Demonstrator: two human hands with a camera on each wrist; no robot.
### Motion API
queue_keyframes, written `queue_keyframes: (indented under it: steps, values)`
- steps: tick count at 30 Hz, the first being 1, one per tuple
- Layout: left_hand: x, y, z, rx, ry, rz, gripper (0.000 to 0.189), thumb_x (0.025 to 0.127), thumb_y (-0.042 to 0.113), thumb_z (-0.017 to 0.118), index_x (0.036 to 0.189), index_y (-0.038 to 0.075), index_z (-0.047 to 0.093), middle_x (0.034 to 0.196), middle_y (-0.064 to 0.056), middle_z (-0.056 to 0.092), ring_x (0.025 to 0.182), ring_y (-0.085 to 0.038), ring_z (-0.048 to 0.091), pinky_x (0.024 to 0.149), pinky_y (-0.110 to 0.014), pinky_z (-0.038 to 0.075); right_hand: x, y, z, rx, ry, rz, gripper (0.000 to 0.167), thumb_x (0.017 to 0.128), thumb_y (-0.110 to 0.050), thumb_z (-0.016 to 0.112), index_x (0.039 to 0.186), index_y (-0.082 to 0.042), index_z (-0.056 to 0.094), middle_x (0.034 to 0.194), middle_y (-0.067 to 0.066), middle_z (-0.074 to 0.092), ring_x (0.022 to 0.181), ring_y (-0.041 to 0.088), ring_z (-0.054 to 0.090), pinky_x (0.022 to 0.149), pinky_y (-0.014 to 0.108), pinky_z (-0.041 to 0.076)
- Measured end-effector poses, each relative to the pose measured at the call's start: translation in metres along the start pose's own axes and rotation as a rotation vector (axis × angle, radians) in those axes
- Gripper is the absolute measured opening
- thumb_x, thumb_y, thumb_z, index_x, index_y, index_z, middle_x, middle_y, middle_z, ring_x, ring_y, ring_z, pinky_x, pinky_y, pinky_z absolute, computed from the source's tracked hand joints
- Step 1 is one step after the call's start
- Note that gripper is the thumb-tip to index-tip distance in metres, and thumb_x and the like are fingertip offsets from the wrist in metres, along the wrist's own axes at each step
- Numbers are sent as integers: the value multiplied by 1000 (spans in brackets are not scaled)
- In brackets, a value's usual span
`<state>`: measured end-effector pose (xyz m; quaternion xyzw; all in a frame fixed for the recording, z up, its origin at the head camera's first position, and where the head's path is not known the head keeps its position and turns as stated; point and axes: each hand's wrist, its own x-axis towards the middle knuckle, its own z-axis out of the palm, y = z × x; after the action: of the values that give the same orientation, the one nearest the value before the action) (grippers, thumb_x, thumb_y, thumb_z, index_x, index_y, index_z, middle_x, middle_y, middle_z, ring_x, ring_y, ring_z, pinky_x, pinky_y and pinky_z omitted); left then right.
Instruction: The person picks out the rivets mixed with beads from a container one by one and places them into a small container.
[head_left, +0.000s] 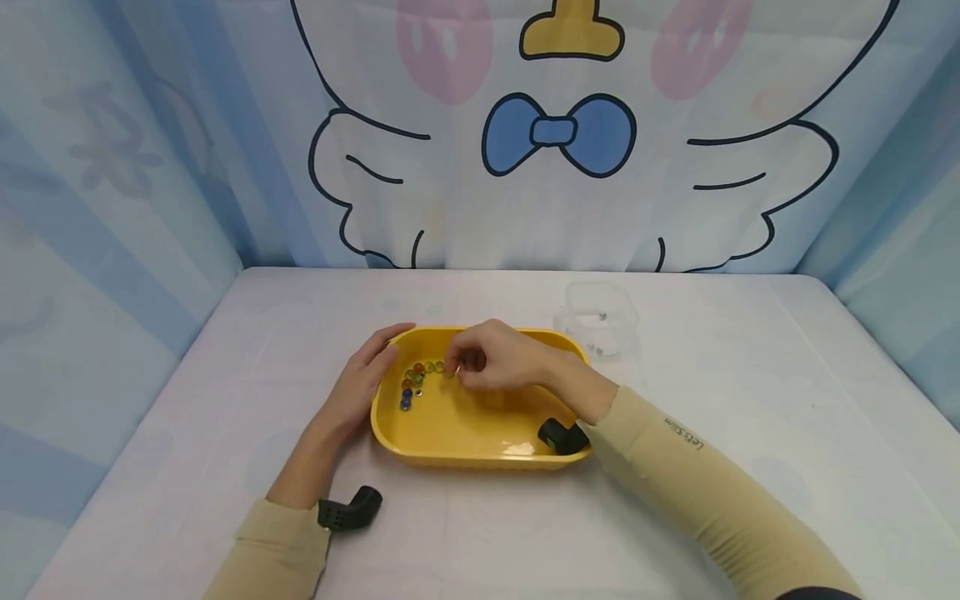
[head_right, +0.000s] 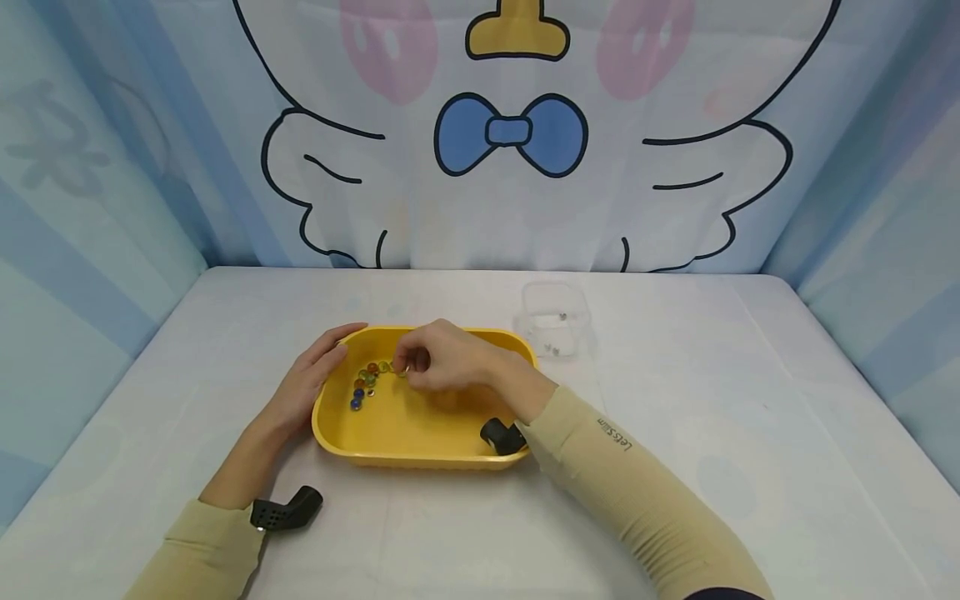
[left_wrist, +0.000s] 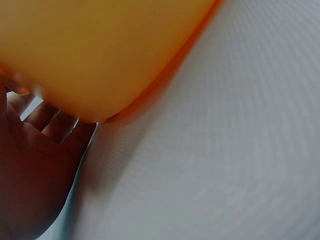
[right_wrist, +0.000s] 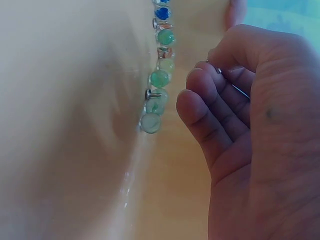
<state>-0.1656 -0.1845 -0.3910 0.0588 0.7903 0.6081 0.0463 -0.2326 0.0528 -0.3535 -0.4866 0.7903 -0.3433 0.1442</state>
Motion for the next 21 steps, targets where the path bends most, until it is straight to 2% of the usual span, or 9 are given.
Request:
queue_keyframes:
  steps: [6,15,21]
  values:
    - [0,0,1,-5,0,-1,44,110,27,35,152,18,43,155,-8,42,144,-27,34,121,-49,17,-3,-1,-3,-22,79,-41,11,88,0,67,98,-1,71,84,-1,64,72,11,56,66,26,52]
    - [0,0,1,-9,3,-4,44,110,27,36,152,18,42,155,-7,41,144,-27,33,121,-48,17,-5,-3,-7,-8,136,-44,13,86,2,67,98,0,70,83,-1,64,73,12,56,67,27,53]
    - [1,-1,2,-11,8,-14,43,110,28,36,152,20,42,155,-6,42,143,-26,35,120,-48,19,-7,-6,-13,12,214,-59,14,86,2,66,99,2,70,83,-2,64,73,14,57,67,28,53]
